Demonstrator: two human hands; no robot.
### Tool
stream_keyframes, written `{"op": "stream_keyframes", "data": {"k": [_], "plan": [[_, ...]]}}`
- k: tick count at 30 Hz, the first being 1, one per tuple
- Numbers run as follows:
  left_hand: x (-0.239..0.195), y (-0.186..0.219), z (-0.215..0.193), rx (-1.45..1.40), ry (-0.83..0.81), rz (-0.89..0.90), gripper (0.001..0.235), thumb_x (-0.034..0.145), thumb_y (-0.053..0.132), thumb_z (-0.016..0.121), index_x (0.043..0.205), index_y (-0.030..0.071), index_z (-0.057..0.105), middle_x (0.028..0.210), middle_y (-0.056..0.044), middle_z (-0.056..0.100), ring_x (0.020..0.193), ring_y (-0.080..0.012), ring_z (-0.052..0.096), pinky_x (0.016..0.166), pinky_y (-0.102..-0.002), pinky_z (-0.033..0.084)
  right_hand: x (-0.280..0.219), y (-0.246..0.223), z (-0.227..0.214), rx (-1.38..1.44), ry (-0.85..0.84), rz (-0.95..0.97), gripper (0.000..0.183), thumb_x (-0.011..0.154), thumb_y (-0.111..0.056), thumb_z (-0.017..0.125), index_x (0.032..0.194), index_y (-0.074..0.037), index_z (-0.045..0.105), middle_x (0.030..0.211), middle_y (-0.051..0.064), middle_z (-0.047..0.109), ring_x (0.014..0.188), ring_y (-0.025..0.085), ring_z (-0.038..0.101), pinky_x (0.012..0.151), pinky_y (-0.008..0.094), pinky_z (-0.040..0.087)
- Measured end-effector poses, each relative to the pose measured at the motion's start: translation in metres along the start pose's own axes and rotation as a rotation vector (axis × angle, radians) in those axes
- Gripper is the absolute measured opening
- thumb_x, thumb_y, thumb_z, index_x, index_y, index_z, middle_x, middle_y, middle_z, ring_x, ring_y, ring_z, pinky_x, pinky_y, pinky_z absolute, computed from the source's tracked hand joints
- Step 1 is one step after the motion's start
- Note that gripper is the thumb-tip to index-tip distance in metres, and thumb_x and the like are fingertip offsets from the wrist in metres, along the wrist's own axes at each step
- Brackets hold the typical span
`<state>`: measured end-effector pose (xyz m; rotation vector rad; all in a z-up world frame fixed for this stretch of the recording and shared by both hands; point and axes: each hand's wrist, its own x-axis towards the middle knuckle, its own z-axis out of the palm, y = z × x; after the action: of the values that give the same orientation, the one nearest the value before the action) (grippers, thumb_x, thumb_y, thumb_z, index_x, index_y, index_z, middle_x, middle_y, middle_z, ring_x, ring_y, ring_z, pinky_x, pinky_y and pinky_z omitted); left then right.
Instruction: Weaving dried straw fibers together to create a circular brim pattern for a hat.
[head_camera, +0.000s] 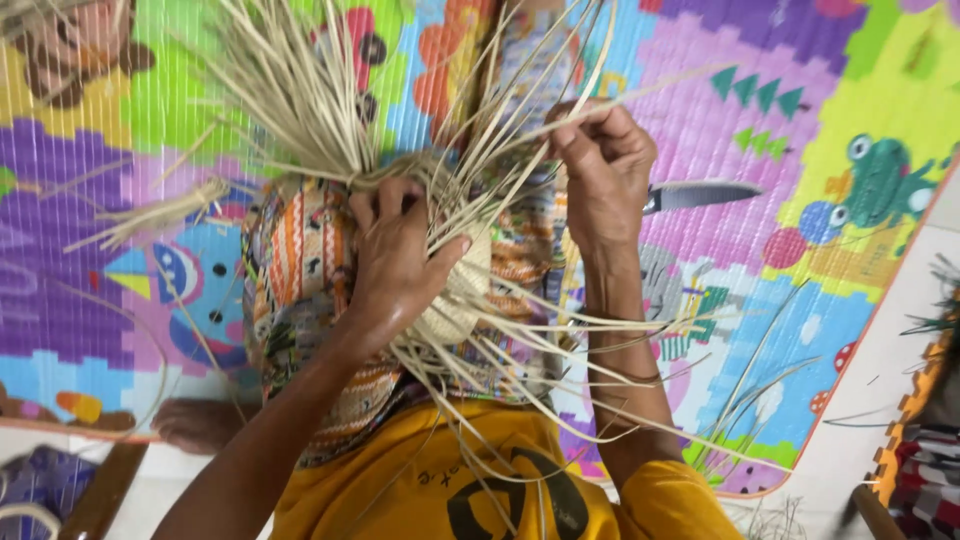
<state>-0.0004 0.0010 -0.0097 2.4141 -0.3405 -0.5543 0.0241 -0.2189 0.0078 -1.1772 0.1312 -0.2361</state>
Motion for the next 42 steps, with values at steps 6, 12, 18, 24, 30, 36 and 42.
{"op": "stream_keyframes", "data": {"k": [6,12,18,24,30,36,42], "plan": [[0.005,-0.025,0.017,-0.095,-0.017,-0.024,0.039,0.087,0.041,0.076,0.095,0.006,0.06,0.126,-0.01,0.043,0.118,-0.0513,0.039,0.083,-0.066,0.047,0.019,-0.032,0.0,0.104,0.08,-0.084,0.016,0.088,-0.008,0.073,0.093,0.002,0.062,0.081,0.016,0.059,0.07,0.018,0.059,0.069,0.031,0.056],[0.013,-0.035,0.024,-0.071,-0.037,-0.06,0.043,0.09,0.046,0.071,0.097,0.005,0.062,0.129,-0.012,0.041,0.117,-0.0492,0.039,0.089,-0.063,0.047,0.035,-0.089,0.003,0.126,0.142,-0.226,0.014,0.089,-0.006,0.074,0.093,0.0,0.063,0.085,0.015,0.059,0.074,0.019,0.06,0.069,0.026,0.051],[0.032,-0.073,0.051,-0.004,-0.028,-0.074,0.056,0.08,0.056,0.075,0.105,0.006,0.067,0.133,-0.007,0.043,0.122,-0.0515,0.038,0.093,-0.066,0.045,0.042,-0.151,0.001,0.094,0.199,-0.391,0.012,0.093,-0.006,0.07,0.099,0.001,0.062,0.086,0.01,0.062,0.075,0.014,0.063,0.069,0.022,0.053],[0.039,-0.064,0.039,0.048,-0.109,-0.16,0.059,0.085,0.058,0.072,0.117,0.009,0.069,0.14,-0.004,0.041,0.131,-0.0467,0.035,0.099,-0.063,0.047,0.033,-0.181,0.007,0.028,0.167,-0.514,0.011,0.095,-0.006,0.069,0.1,0.001,0.062,0.083,0.012,0.06,0.067,0.016,0.061,0.064,0.027,0.053],[0.037,-0.057,0.037,0.033,-0.078,-0.145,0.054,0.084,0.055,0.074,0.112,0.008,0.069,0.137,-0.006,0.042,0.13,-0.0456,0.035,0.098,-0.062,0.048,0.016,-0.186,0.004,0.153,0.119,-0.453,0.011,0.099,-0.007,0.065,0.108,-0.003,0.062,0.094,0.006,0.061,0.072,0.009,0.061,0.072,0.026,0.056],[0.033,-0.045,0.025,0.049,-0.103,-0.169,0.066,0.086,0.055,0.069,0.124,0.001,0.066,0.145,-0.01,0.041,0.131,-0.0483,0.034,0.103,-0.065,0.043,0.002,-0.179,-0.018,0.76,-0.828,-0.629,0.006,0.095,-0.028,0.072,0.09,-0.028,0.07,0.097,-0.01,0.046,0.092,0.008,0.043,0.079,0.027,0.036],[0.02,-0.039,0.012,0.111,-0.097,-0.134,0.066,0.09,0.05,0.07,0.125,-0.007,0.063,0.145,-0.022,0.042,0.131,-0.0555,0.032,0.107,-0.066,0.037,-0.047,-0.184,-0.019,0.865,-1.098,-0.812,0.009,0.08,-0.023,0.084,0.08,-0.029,0.076,0.092,-0.011,0.062,0.084,0.005,0.056,0.072,0.023,0.046]]}}
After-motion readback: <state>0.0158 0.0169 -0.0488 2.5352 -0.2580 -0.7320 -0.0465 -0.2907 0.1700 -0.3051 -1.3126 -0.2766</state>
